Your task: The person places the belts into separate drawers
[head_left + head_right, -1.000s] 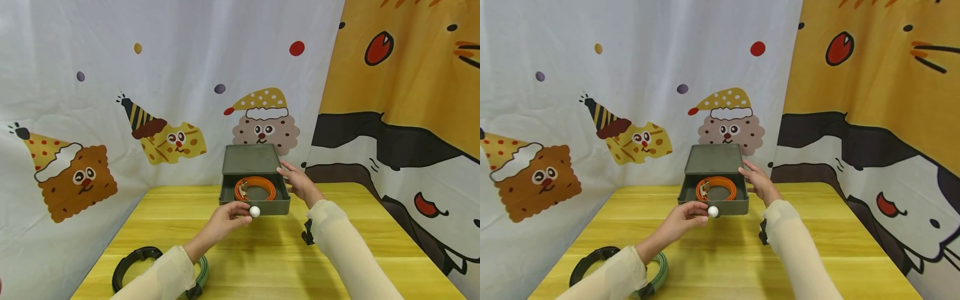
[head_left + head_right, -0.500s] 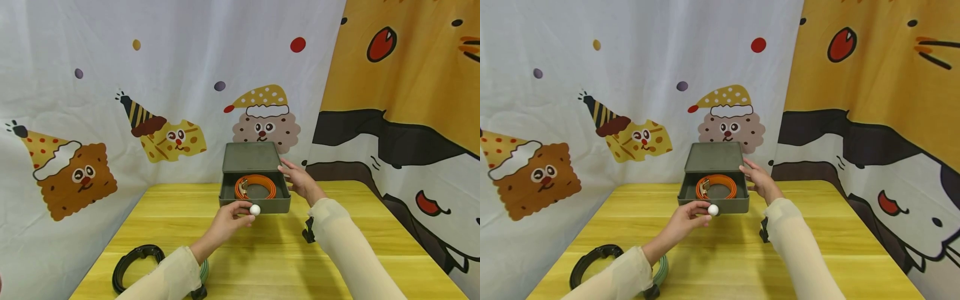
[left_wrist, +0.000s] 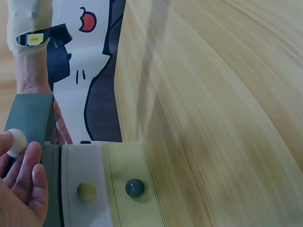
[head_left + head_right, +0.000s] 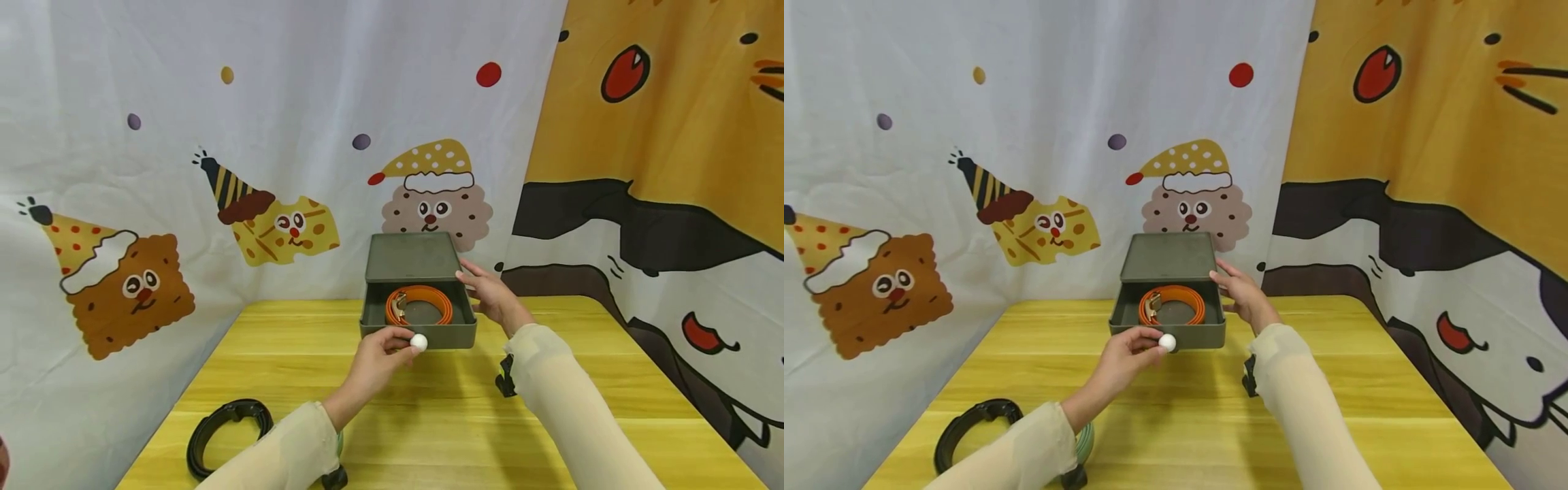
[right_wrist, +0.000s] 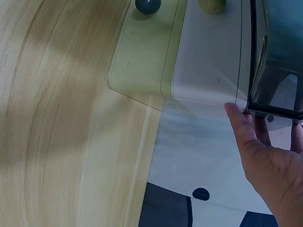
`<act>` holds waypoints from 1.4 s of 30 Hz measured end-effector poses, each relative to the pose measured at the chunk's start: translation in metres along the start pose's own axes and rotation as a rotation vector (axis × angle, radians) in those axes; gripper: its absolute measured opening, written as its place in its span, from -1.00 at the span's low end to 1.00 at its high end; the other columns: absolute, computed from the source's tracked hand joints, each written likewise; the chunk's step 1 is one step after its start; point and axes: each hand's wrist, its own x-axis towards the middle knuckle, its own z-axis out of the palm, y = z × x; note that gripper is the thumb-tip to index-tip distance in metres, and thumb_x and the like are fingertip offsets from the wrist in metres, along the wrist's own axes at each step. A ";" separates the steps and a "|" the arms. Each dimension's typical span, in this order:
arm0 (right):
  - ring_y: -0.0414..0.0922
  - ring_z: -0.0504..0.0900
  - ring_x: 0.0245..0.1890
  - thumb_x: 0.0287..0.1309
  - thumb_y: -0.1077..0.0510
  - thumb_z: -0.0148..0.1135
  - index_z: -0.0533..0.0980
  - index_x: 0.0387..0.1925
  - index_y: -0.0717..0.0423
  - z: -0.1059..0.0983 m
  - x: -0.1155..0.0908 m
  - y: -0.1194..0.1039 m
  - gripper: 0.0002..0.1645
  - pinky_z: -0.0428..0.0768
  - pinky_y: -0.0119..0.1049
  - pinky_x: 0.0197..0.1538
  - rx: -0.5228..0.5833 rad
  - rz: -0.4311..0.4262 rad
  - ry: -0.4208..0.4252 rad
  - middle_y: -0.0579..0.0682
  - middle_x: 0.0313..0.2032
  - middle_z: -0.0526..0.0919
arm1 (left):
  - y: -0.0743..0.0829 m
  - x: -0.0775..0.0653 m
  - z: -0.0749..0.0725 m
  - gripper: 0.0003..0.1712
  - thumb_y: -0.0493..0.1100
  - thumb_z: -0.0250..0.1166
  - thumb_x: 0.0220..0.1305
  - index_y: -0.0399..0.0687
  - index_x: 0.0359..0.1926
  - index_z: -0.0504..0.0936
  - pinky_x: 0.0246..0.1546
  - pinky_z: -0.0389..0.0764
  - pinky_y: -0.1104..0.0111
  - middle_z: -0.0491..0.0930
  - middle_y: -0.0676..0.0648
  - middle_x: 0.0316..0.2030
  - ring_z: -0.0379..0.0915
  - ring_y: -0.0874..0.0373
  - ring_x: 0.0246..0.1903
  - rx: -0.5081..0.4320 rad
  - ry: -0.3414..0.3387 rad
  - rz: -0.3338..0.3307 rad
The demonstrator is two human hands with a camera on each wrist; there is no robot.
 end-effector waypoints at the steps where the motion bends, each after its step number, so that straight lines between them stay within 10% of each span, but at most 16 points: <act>1: 0.18 -0.22 0.52 0.48 -0.04 0.04 -0.05 0.57 -0.33 0.000 0.000 0.000 -0.22 -0.10 0.32 0.40 -0.002 -0.001 -0.001 0.00 0.57 -0.28 | 0.000 0.001 0.000 -0.73 -0.26 0.42 0.22 -0.23 -0.07 0.66 -0.23 0.67 0.14 0.73 -0.15 -0.21 0.65 0.00 -0.39 0.002 0.007 0.003; 42: 0.21 -0.26 0.52 0.49 -0.04 0.02 -0.08 0.57 -0.33 0.001 -0.001 0.002 -0.22 0.04 0.29 0.39 -0.007 -0.017 -0.003 0.03 0.57 -0.30 | -0.007 0.039 0.005 -0.76 -0.26 0.43 0.22 -0.18 -0.08 0.70 -0.28 0.66 0.30 0.74 -0.08 -0.30 0.67 0.05 -0.39 0.032 0.089 -0.017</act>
